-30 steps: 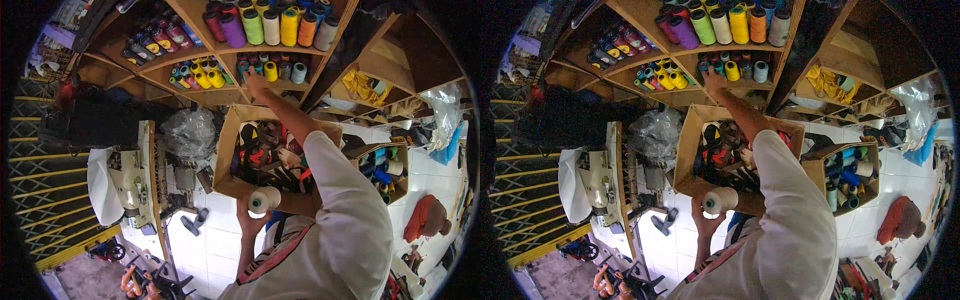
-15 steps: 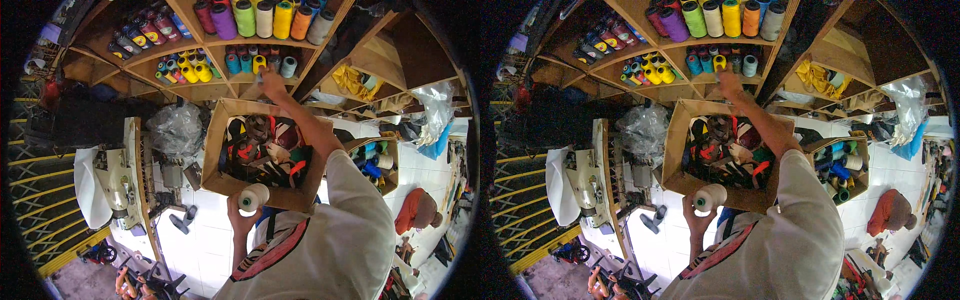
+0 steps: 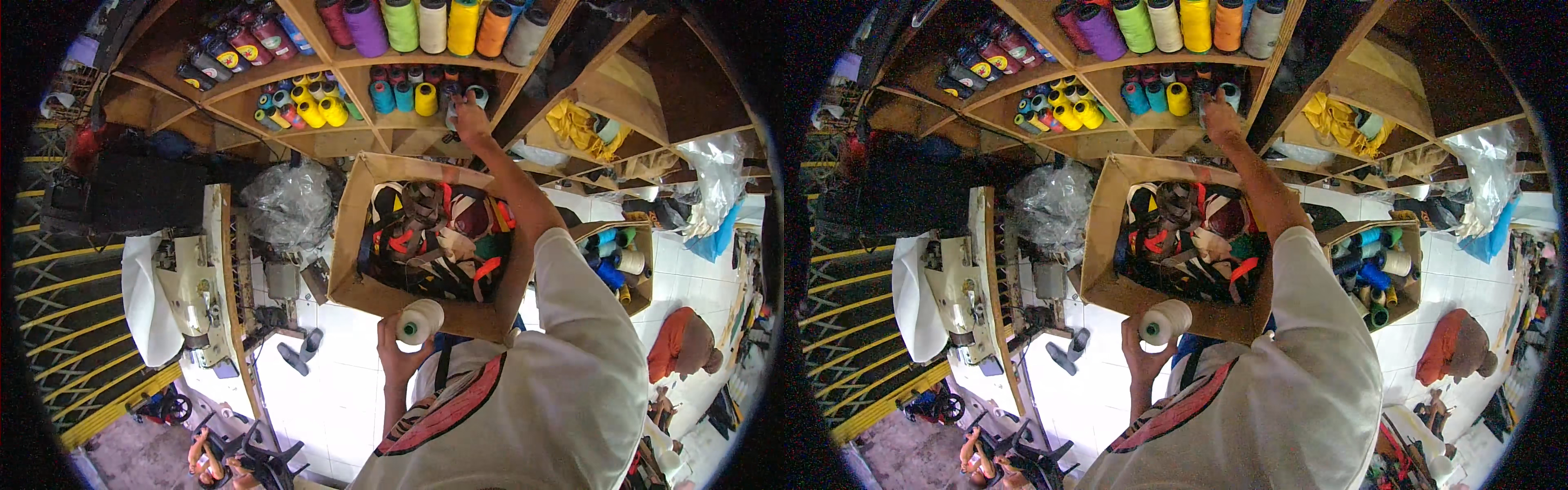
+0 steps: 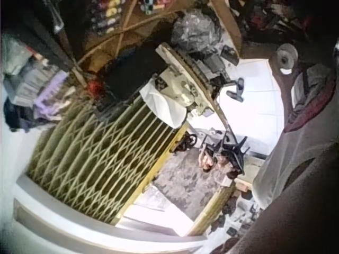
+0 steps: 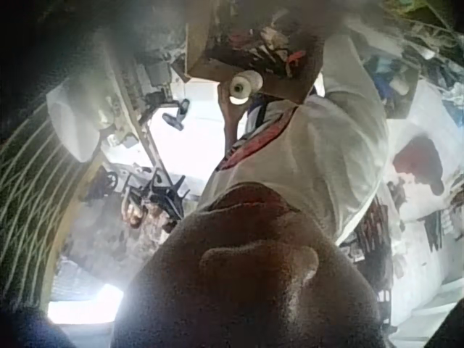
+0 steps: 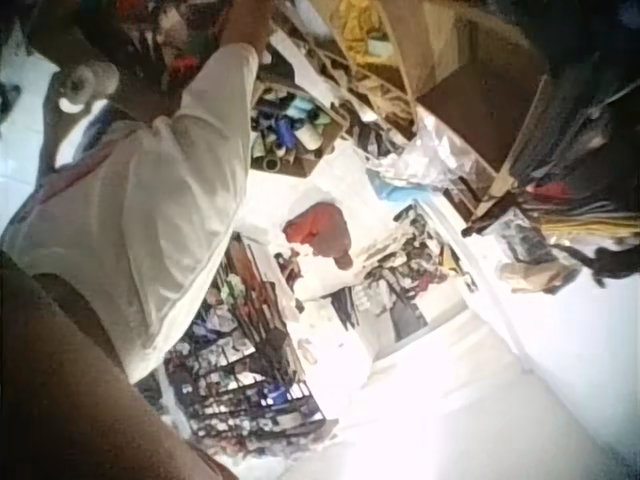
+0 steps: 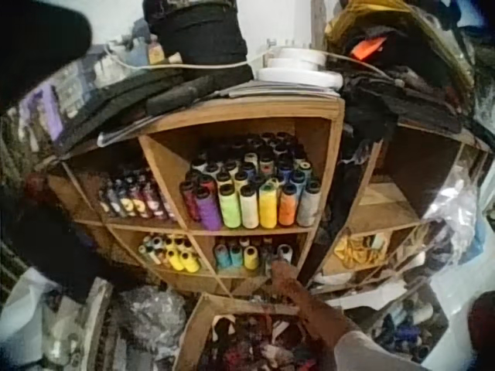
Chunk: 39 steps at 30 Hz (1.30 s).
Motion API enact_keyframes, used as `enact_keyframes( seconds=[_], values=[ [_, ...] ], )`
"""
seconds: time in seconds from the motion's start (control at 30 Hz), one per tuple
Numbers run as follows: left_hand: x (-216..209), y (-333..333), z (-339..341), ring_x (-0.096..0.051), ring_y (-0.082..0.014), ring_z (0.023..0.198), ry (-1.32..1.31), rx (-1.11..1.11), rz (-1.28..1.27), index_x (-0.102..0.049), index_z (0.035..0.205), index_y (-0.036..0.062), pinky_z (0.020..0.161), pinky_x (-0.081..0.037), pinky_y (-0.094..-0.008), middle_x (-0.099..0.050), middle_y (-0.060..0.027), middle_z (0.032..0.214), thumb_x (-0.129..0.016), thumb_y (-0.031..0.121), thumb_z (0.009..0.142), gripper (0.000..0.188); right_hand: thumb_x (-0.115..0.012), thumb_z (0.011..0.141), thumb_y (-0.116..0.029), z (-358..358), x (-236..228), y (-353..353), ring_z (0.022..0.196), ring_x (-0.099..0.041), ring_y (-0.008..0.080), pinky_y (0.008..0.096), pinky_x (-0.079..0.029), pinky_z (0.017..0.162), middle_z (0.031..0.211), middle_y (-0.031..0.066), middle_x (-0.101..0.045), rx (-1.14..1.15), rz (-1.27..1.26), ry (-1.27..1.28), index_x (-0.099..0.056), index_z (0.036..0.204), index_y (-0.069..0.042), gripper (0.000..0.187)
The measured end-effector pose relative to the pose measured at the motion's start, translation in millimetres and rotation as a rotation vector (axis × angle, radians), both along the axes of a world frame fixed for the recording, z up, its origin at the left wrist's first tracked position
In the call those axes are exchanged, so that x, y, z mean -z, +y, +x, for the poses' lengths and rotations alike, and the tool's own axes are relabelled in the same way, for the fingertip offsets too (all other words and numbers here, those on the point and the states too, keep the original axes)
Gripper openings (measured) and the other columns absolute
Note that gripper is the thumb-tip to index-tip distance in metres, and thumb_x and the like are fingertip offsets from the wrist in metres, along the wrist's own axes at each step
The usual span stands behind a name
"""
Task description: Organizing and sorting various colored thread spools from boxes onto shelves.
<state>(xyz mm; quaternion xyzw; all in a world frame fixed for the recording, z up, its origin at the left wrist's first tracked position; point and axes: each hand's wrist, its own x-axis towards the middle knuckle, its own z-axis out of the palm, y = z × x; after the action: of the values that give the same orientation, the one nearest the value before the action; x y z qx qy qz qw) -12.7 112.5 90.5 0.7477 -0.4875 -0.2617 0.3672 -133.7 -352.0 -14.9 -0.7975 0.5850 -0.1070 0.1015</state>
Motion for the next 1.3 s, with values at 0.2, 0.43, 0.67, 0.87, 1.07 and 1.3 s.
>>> enact_keyframes(
  seconds=[0.2, 0.43, 0.67, 0.87, 1.07, 1.3],
  values=[
    [2.6, -4.7, 0.2, -0.057, -0.0342, 0.096, -0.004, 0.016, 0.006, -0.051, 0.114, 0.0033, 0.076, -0.052, -0.0407, -0.054, -0.0173, 0.105, -0.081, 0.018, 0.057, 0.066, -0.066, 0.08, -0.009, 3.3, -7.9, 9.8, 0.102, -0.057, 0.0377, 0.0426, -0.052, 0.082, 0.131, 0.0247, -0.035, 0.025, 0.042, 0.062, -0.041, 0.132, -0.008, 0.058],
    [6.4, 5.2, -1.6, -0.056, -0.0351, 0.099, -0.019, 0.033, -0.022, -0.051, 0.114, 0.0024, 0.079, -0.051, -0.0416, -0.054, -0.0175, 0.105, -0.081, 0.019, 0.057, 0.067, -0.066, 0.076, -0.003, -6.3, 4.8, 8.4, 0.105, -0.056, 0.0376, 0.0433, -0.051, 0.081, 0.13, 0.0216, -0.036, -0.021, -0.033, 0.122, -0.039, 0.13, -0.008, 0.061],
    [-1.1, 1.9, 1.7, -0.053, -0.0343, 0.1, 0.005, 0.002, -0.008, -0.051, 0.113, 0.003, 0.086, -0.046, -0.0421, -0.053, -0.0162, 0.107, -0.081, 0.019, 0.053, 0.069, -0.07, 0.071, -0.008, 3.0, -30.6, 38.5, 0.106, -0.055, 0.036, 0.044, -0.049, 0.081, 0.12, 0.0174, -0.045, -0.199, 0.093, 0.125, -0.046, 0.121, -0.006, 0.055],
    [23.0, 4.1, 27.1, -0.049, -0.0263, 0.113, 1.024, -0.273, -0.394, -0.041, 0.129, 0.0009, 0.096, -0.041, -0.0409, -0.05, -0.0116, 0.117, -0.063, 0.048, 0.074, 0.075, -0.079, 0.064, -0.025, -16.3, -180.0, 171.5, 0.099, -0.058, 0.0301, 0.0371, -0.045, 0.086, 0.103, 0.0149, -0.058, -0.513, 0.366, -0.659, -0.056, 0.109, -0.007, 0.054],
    [-19.5, -82.1, 12.0, -0.059, -0.0241, 0.102, 1.649, -0.144, -0.684, -0.04, 0.132, 0.0039, 0.087, -0.049, -0.0399, -0.052, -0.0139, 0.123, -0.051, 0.066, 0.074, 0.085, -0.076, 0.069, -0.034, 4.3, -216.2, 249.6, 0.102, -0.052, 0.0293, 0.0386, -0.044, 0.084, 0.107, 0.0129, -0.049, -0.87, 0.516, -0.491, -0.055, 0.117, -0.012, 0.057],
    [14.1, -13.0, -34.5, -0.059, -0.0241, 0.101, 1.775, -0.334, -0.224, -0.041, 0.131, 0.0038, 0.087, -0.049, -0.0398, -0.053, -0.0139, 0.122, -0.052, 0.066, 0.074, 0.085, -0.075, 0.073, -0.034, -22.1, -209.2, 219.0, 0.1, -0.055, 0.0249, 0.0356, -0.046, 0.081, 0.109, 0.0138, -0.053, -1.07, 0.927, -0.347, -0.052, 0.121, -0.007, 0.06]
  ],
)
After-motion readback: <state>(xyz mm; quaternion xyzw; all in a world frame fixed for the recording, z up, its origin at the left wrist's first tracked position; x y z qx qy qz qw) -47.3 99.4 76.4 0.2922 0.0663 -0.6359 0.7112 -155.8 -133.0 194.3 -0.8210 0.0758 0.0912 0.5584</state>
